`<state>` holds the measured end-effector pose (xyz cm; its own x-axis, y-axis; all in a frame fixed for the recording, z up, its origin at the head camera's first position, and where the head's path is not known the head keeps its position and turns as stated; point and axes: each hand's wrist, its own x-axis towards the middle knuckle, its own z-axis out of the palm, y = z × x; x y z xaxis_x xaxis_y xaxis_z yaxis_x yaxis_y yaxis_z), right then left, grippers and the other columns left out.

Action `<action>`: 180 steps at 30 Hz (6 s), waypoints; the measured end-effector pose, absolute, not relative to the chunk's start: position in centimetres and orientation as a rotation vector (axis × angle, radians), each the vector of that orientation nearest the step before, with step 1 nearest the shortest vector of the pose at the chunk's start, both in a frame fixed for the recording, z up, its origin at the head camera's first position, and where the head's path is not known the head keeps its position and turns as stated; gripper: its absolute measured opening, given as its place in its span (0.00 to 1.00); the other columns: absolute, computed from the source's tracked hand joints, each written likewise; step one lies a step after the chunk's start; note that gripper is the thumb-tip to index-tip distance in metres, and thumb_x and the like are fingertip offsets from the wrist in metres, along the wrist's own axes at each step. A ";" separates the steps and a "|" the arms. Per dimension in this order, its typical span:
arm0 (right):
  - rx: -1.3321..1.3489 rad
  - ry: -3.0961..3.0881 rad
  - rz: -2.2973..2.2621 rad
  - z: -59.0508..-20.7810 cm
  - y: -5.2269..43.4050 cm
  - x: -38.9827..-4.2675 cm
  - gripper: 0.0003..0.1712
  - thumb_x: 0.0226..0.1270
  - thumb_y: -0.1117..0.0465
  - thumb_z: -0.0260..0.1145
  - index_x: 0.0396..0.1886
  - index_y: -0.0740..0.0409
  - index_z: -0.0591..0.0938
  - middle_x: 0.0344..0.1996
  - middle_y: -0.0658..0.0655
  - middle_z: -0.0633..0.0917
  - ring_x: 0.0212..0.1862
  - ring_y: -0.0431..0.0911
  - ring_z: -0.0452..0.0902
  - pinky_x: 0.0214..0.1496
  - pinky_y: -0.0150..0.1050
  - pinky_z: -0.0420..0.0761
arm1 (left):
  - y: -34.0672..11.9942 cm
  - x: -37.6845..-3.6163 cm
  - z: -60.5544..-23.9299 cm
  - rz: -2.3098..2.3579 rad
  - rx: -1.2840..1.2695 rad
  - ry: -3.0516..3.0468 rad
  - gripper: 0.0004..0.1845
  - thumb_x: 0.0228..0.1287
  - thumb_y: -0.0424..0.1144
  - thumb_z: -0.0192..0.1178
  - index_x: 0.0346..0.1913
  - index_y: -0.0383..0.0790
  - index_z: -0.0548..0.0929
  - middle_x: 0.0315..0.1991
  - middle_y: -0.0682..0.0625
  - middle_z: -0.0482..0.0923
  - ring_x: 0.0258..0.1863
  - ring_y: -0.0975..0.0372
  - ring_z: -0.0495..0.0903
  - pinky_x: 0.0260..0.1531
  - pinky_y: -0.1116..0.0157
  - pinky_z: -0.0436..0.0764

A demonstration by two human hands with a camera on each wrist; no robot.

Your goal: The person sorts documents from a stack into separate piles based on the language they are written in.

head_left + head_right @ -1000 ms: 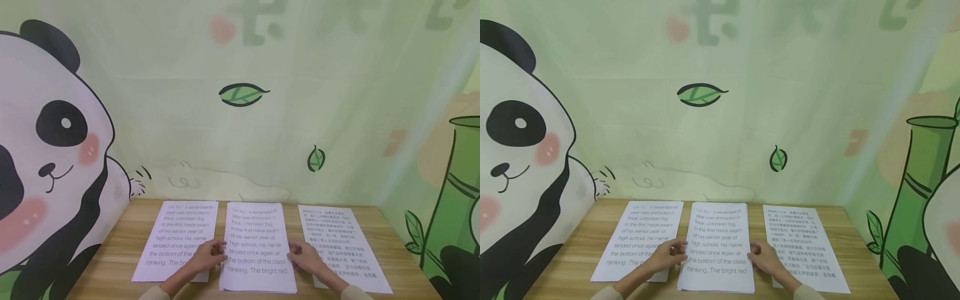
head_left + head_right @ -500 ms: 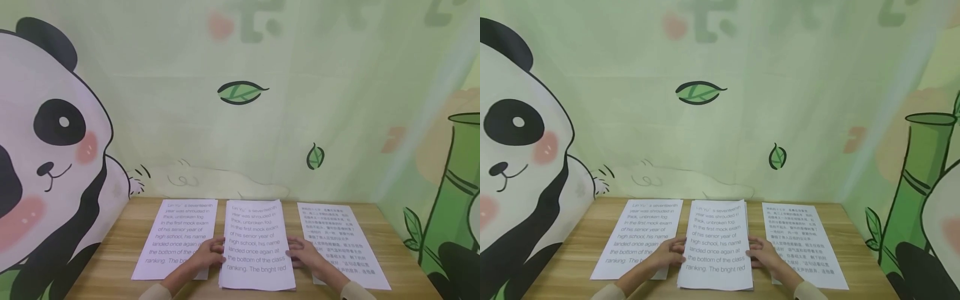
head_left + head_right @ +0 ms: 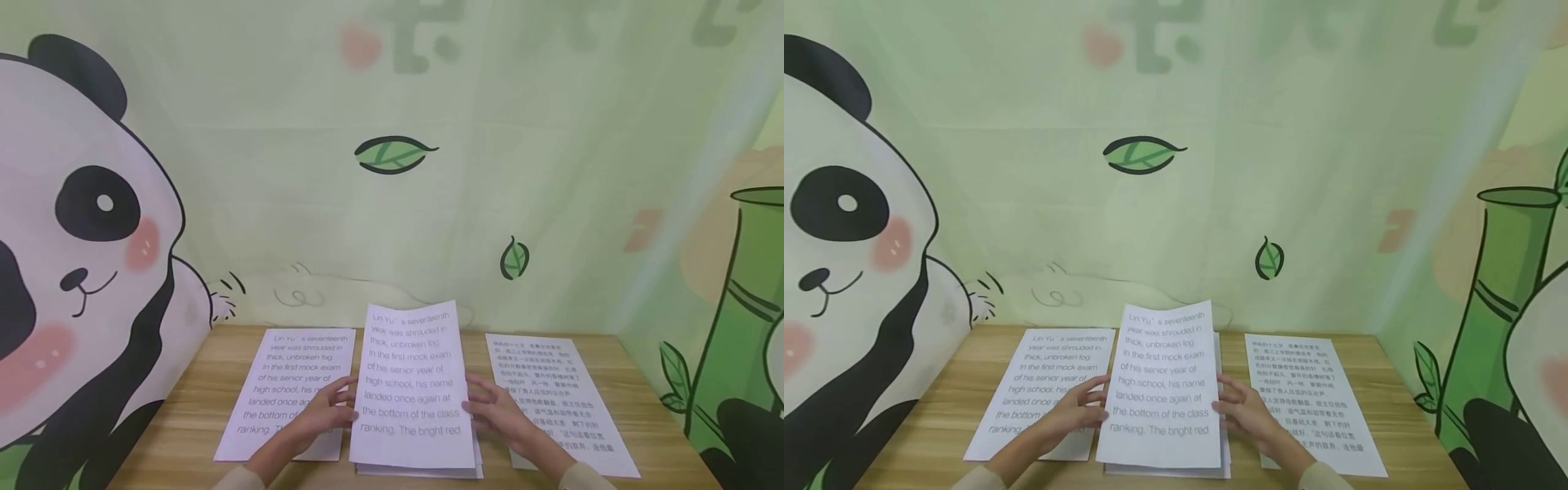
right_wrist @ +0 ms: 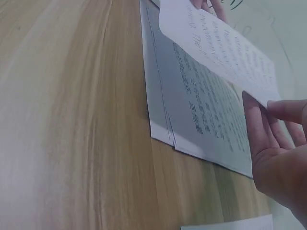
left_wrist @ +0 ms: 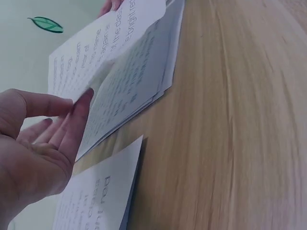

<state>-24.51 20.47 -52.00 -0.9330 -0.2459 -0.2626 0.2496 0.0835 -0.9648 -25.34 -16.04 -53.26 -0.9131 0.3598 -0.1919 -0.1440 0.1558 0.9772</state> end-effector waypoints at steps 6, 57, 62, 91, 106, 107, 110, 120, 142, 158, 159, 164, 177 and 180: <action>0.026 2.042 -1.948 -52.0 19.5 -24.6 0.43 0.67 0.63 0.69 0.79 0.60 0.62 0.66 0.73 0.75 0.51 0.48 0.86 0.52 0.45 0.88 | -17.4 -25.2 -53.0 1.883 0.200 2.053 0.43 0.61 0.30 0.63 0.79 0.39 0.59 0.65 0.33 0.76 0.49 0.55 0.87 0.50 0.56 0.88; -0.082 1.860 -1.997 -53.1 4.0 -26.5 0.33 0.69 0.62 0.66 0.71 0.67 0.71 0.52 0.65 0.87 0.47 0.51 0.89 0.48 0.45 0.90 | -30.4 -24.2 -51.7 1.794 -0.329 2.324 0.33 0.70 0.35 0.62 0.75 0.34 0.66 0.65 0.32 0.74 0.46 0.62 0.81 0.43 0.63 0.82; -0.061 1.814 -2.001 -53.9 3.1 -26.7 0.32 0.69 0.64 0.66 0.70 0.68 0.72 0.51 0.65 0.88 0.48 0.52 0.89 0.48 0.46 0.89 | -31.4 -24.4 -52.4 1.818 -0.325 2.304 0.33 0.69 0.32 0.62 0.74 0.30 0.65 0.61 0.35 0.78 0.44 0.61 0.82 0.42 0.62 0.83; 0.057 1.731 -1.992 -54.2 -1.0 -26.8 0.28 0.66 0.72 0.64 0.67 0.71 0.74 0.44 0.68 0.89 0.38 0.46 0.90 0.50 0.44 0.89 | -34.9 -24.4 -55.1 1.648 -0.432 2.514 0.27 0.66 0.30 0.64 0.67 0.28 0.74 0.42 0.45 0.84 0.36 0.60 0.80 0.31 0.63 0.82; -0.022 1.787 -1.930 -53.3 3.0 -26.9 0.28 0.71 0.67 0.62 0.68 0.72 0.72 0.52 0.72 0.86 0.49 0.58 0.89 0.51 0.46 0.89 | -33.9 -23.6 -53.9 1.558 -0.316 2.619 0.24 0.68 0.30 0.61 0.65 0.26 0.75 0.41 0.44 0.82 0.33 0.58 0.79 0.27 0.66 0.79; -0.023 1.801 -1.921 -53.2 3.5 -26.9 0.28 0.72 0.67 0.62 0.68 0.72 0.72 0.52 0.72 0.86 0.49 0.57 0.89 0.50 0.45 0.89 | -33.5 -23.7 -53.7 1.548 -0.307 2.618 0.24 0.68 0.31 0.61 0.65 0.26 0.75 0.41 0.44 0.82 0.33 0.58 0.79 0.27 0.66 0.79; -0.022 1.838 -1.896 -53.2 5.2 -26.9 0.27 0.72 0.65 0.62 0.68 0.72 0.73 0.51 0.70 0.87 0.47 0.55 0.90 0.48 0.44 0.89 | -32.2 -23.8 -53.6 1.533 -0.282 2.603 0.23 0.69 0.31 0.60 0.65 0.29 0.76 0.41 0.44 0.81 0.34 0.58 0.79 0.28 0.65 0.79; 0.010 1.953 -1.824 -53.2 11.7 -26.2 0.27 0.73 0.63 0.62 0.68 0.70 0.73 0.49 0.65 0.89 0.42 0.46 0.90 0.48 0.40 0.89 | -27.3 -23.5 -54.3 1.603 0.072 2.485 0.23 0.70 0.33 0.61 0.63 0.24 0.75 0.39 0.46 0.80 0.30 0.61 0.80 0.25 0.69 0.78; 0.270 2.221 -1.607 -53.0 20.8 -25.9 0.32 0.75 0.59 0.60 0.73 0.71 0.67 0.45 0.61 0.86 0.39 0.46 0.84 0.42 0.39 0.88 | -17.3 -23.6 -54.3 1.506 0.371 2.319 0.27 0.66 0.32 0.61 0.65 0.22 0.73 0.44 0.42 0.81 0.31 0.60 0.82 0.24 0.71 0.76; 0.274 2.295 -1.544 -53.0 20.2 -25.3 0.32 0.72 0.63 0.60 0.72 0.72 0.67 0.40 0.59 0.87 0.33 0.45 0.84 0.36 0.39 0.88 | -15.0 -24.4 -53.1 1.318 0.250 2.407 0.28 0.66 0.36 0.62 0.67 0.27 0.75 0.39 0.49 0.79 0.29 0.61 0.79 0.28 0.69 0.73; 0.275 2.295 -1.540 -53.0 20.2 -25.4 0.32 0.72 0.63 0.60 0.72 0.72 0.67 0.41 0.59 0.87 0.33 0.45 0.84 0.37 0.39 0.88 | -15.0 -24.4 -53.1 1.316 0.249 2.404 0.28 0.66 0.36 0.62 0.67 0.27 0.75 0.39 0.49 0.79 0.29 0.61 0.79 0.28 0.69 0.74; 0.288 2.287 -1.514 -53.0 20.2 -25.6 0.32 0.72 0.62 0.61 0.72 0.70 0.68 0.41 0.58 0.87 0.34 0.45 0.85 0.38 0.39 0.88 | -15.1 -24.4 -53.1 1.339 0.266 2.372 0.27 0.66 0.35 0.61 0.67 0.28 0.75 0.40 0.49 0.79 0.30 0.61 0.80 0.27 0.70 0.76; 0.307 2.287 -1.545 -52.6 20.3 -25.1 0.27 0.72 0.61 0.60 0.69 0.64 0.75 0.38 0.58 0.86 0.32 0.44 0.82 0.35 0.37 0.86 | -15.1 -23.9 -53.2 1.449 0.243 2.371 0.26 0.66 0.35 0.62 0.65 0.28 0.76 0.41 0.47 0.80 0.30 0.60 0.81 0.26 0.69 0.78; 0.318 2.286 -1.551 -52.6 20.3 -25.2 0.27 0.73 0.59 0.62 0.69 0.62 0.75 0.39 0.57 0.87 0.35 0.43 0.83 0.38 0.37 0.86 | -14.9 -23.9 -53.4 1.537 0.229 2.332 0.26 0.66 0.35 0.62 0.64 0.27 0.76 0.42 0.44 0.82 0.31 0.60 0.83 0.28 0.66 0.82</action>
<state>-25.23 20.28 -52.60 -0.9101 -0.0149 -0.4142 0.3794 0.3725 -0.8469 -23.86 -14.87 -53.43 -0.9299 0.3150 -0.1898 -0.0502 0.4025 0.9140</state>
